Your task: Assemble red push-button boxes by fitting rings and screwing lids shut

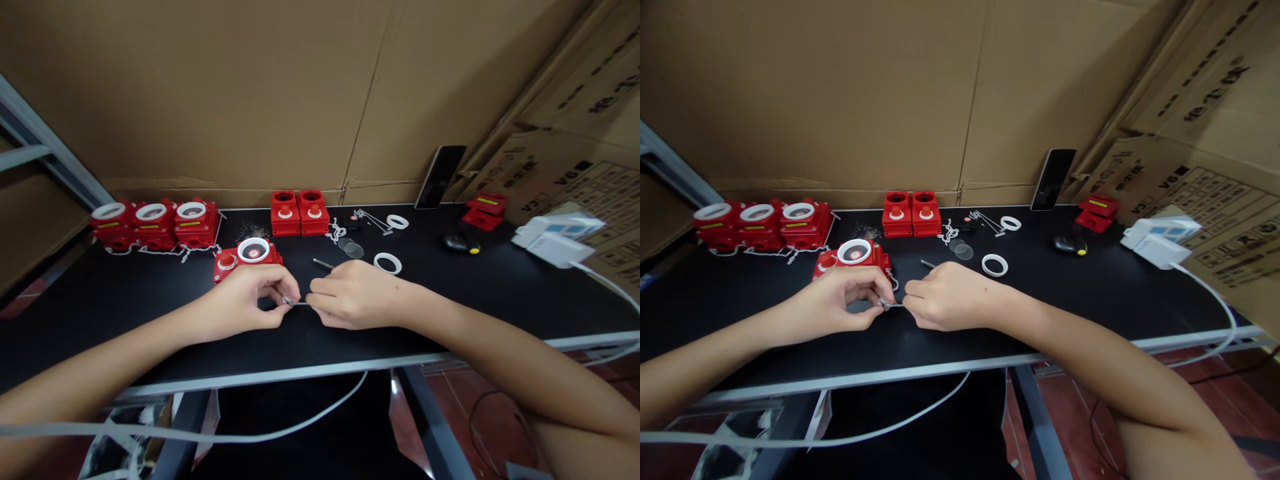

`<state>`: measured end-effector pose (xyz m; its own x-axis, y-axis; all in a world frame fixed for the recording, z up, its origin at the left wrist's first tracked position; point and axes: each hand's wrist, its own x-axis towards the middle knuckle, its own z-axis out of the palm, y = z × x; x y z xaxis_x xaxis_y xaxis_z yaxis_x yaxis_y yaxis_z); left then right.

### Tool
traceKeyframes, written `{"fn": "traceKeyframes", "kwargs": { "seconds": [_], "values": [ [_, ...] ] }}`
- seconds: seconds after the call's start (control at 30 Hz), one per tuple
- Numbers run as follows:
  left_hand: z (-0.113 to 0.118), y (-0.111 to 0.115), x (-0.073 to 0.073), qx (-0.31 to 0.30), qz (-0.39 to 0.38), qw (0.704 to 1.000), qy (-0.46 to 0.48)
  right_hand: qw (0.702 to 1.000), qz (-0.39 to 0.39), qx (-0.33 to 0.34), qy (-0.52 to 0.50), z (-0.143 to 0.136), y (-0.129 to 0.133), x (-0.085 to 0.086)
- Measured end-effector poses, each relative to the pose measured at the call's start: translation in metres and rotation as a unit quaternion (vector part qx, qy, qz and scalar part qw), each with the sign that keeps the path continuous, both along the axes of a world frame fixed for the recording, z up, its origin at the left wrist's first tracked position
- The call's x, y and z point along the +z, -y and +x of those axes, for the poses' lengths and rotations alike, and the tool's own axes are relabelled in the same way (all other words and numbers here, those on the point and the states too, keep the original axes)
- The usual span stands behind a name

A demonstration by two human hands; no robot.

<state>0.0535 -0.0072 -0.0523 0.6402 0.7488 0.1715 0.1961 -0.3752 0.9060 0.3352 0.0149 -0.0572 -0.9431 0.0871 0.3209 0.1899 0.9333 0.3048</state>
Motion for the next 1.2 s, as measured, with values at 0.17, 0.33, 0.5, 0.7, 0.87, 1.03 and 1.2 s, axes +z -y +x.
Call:
{"fn": "traceKeyframes", "kwargs": {
  "seconds": [0.17, 0.33, 0.5, 0.7, 0.87, 1.03, 1.2],
  "values": [
    [0.000, 0.001, -0.001, 0.002, 0.050, 0.999, -0.013, 1.000, -0.008, -0.001, 0.000, 0.000, -0.001, 0.001],
    [0.000, 0.002, 0.003, 0.021, 0.146, 0.988, -0.045, 1.000, -0.009, -0.009, 0.003, 0.000, 0.000, 0.001],
    [-0.001, 0.000, 0.003, 0.007, 0.236, 0.969, -0.078, 1.000, -0.003, 0.003, -0.017, 0.001, 0.000, 0.001],
    [-0.002, -0.002, 0.003, -0.016, 0.280, 0.958, -0.061, 1.000, -0.006, -0.005, -0.006, 0.002, 0.000, 0.004],
    [-0.002, 0.004, 0.009, -0.022, 0.291, 0.950, -0.113, 1.000, -0.014, -0.005, 0.005, 0.002, 0.001, 0.002],
    [-0.001, 0.007, 0.002, -0.025, 0.379, 0.912, -0.156, 0.999, -0.035, -0.020, 0.037, 0.000, 0.001, -0.002],
    [0.000, 0.011, -0.006, -0.036, 0.522, 0.815, -0.249, 0.995, -0.057, -0.042, 0.064, -0.002, 0.003, -0.004]
  ]
}}
